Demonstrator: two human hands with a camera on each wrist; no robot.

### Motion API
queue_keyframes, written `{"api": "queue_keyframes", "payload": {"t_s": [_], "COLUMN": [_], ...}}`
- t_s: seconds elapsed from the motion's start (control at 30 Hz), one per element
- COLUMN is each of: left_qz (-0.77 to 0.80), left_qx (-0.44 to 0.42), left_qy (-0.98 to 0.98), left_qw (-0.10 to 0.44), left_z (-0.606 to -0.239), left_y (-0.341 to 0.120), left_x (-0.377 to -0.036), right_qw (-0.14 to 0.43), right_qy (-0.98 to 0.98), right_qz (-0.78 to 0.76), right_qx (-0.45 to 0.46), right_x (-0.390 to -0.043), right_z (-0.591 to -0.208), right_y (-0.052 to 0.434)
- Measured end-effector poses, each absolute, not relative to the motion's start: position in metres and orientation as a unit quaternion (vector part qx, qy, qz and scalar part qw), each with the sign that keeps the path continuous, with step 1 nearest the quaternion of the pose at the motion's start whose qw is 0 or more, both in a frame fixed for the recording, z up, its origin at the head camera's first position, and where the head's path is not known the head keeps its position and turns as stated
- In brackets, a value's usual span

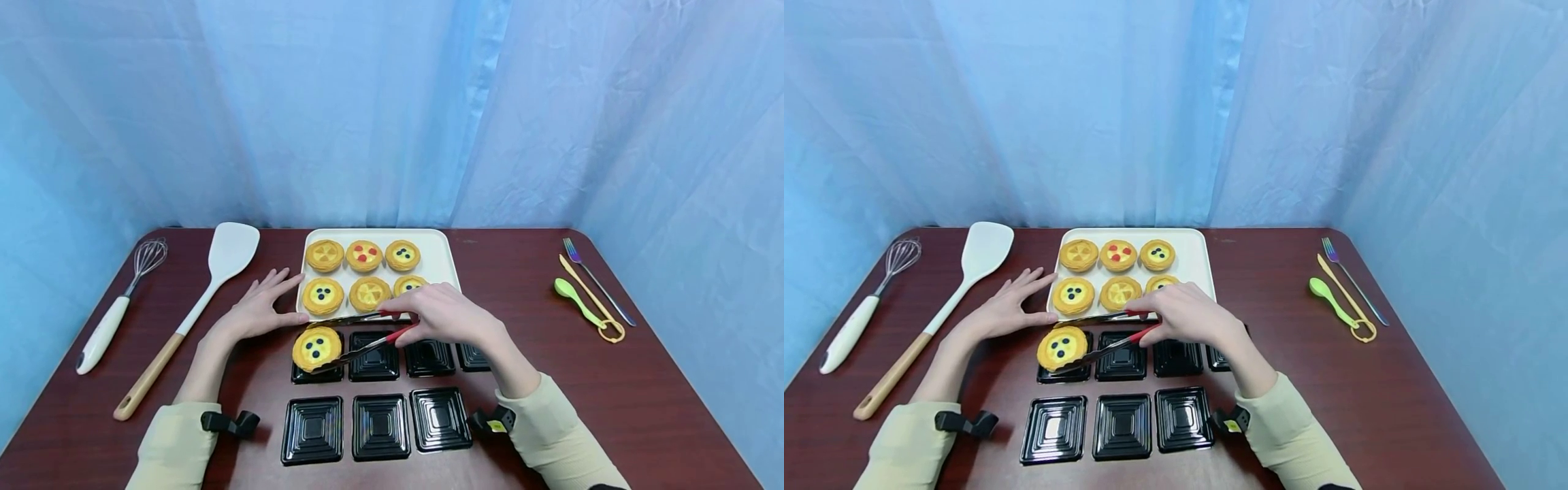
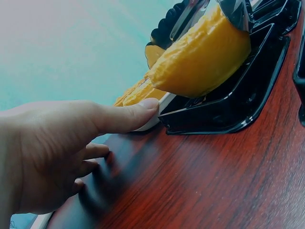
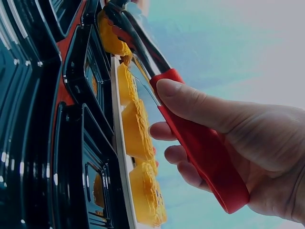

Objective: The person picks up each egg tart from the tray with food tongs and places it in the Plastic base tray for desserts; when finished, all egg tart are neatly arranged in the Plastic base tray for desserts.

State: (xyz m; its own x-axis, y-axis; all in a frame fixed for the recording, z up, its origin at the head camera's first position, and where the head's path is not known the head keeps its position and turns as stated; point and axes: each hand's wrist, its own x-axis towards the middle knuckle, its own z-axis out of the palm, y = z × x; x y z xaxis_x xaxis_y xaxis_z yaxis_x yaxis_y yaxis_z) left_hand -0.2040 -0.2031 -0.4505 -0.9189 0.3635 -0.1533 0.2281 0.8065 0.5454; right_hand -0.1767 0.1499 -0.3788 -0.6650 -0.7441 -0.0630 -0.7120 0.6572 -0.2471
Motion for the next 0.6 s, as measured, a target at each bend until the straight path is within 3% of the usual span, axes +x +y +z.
{"api": "queue_keyframes", "payload": {"t_s": [0.6], "left_qz": [0.277], "left_qx": [0.165], "left_qy": [0.937], "left_qw": [0.131], "left_z": [-0.4500], "left_y": [-0.2055], "left_x": [-0.2048], "right_qw": [0.076], "right_qy": [0.908], "right_qz": [-0.089], "right_qx": [-0.401], "right_x": [-0.1765], "right_z": [-0.3803], "right_y": [0.1473]}}
